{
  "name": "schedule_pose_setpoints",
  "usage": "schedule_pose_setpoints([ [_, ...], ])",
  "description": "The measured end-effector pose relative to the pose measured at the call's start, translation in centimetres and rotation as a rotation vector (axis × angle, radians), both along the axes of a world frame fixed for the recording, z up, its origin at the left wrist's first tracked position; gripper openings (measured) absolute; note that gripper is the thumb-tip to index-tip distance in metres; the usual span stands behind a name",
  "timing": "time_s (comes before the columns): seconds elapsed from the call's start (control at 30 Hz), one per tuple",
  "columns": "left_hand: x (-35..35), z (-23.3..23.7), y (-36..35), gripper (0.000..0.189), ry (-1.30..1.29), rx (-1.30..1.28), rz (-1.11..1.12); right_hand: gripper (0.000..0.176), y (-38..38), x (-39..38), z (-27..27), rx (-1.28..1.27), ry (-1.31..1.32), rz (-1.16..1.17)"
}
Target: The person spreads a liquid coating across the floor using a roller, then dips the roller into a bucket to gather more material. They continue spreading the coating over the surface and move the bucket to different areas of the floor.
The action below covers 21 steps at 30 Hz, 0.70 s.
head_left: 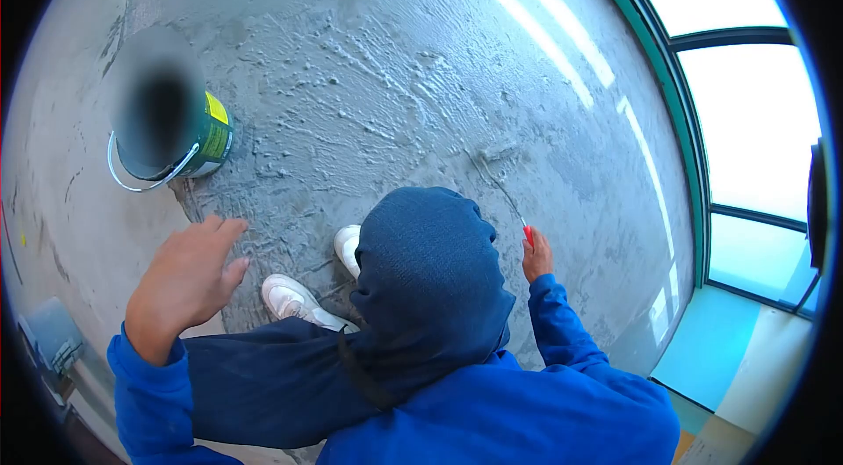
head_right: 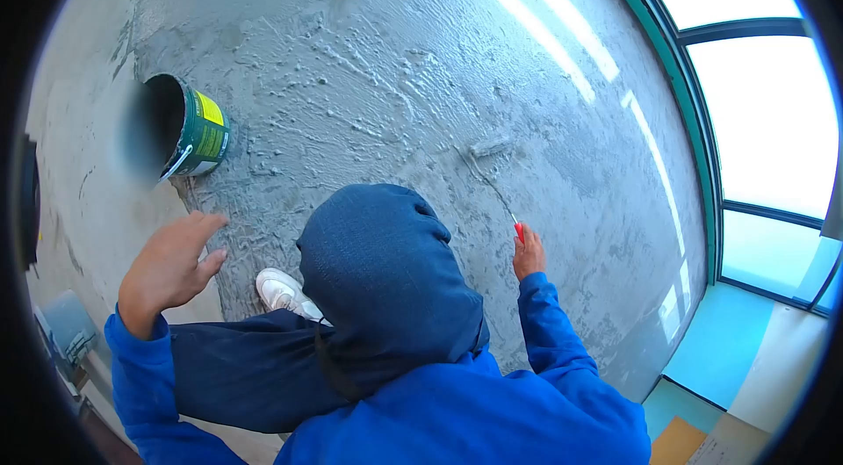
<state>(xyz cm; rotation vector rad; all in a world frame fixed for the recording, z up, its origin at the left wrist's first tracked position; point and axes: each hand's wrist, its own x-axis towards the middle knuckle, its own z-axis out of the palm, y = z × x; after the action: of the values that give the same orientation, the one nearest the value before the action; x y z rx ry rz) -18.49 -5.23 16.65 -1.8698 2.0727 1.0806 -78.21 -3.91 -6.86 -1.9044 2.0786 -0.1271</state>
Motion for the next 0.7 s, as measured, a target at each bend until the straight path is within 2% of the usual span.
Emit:
schedule_pose_setpoints([
  [0.1, -0.1, -0.3, 0.1, 0.039, 0.01, 0.018, 0.013, 0.031, -2.5, 0.2, -1.8, -0.028, 0.066, 0.093],
  [0.33, -0.4, 0.6, -0.6, 0.039, -0.007, 0.022, 0.064, 0.029, -18.0, 11.3, -3.7, -0.078, 0.059, 0.228],
  [0.53, 0.2, 0.7, 0.5, 0.039, -0.028, -0.003, 0.109, 0.027, -29.0, 20.5, 0.8, -0.109, 0.138, 0.358],
  [0.63, 0.2, 0.5, 0.7, 0.038, -0.022, -0.053, 0.106, 0.028, -32.3, 22.3, 1.6, -0.074, 0.199, 0.385],
  [0.7, 0.0, 0.3, 0.7, 0.038, -0.012, -0.075, 0.099, 0.028, -31.9, 21.5, 1.4, -0.056, 0.211, 0.378],
])
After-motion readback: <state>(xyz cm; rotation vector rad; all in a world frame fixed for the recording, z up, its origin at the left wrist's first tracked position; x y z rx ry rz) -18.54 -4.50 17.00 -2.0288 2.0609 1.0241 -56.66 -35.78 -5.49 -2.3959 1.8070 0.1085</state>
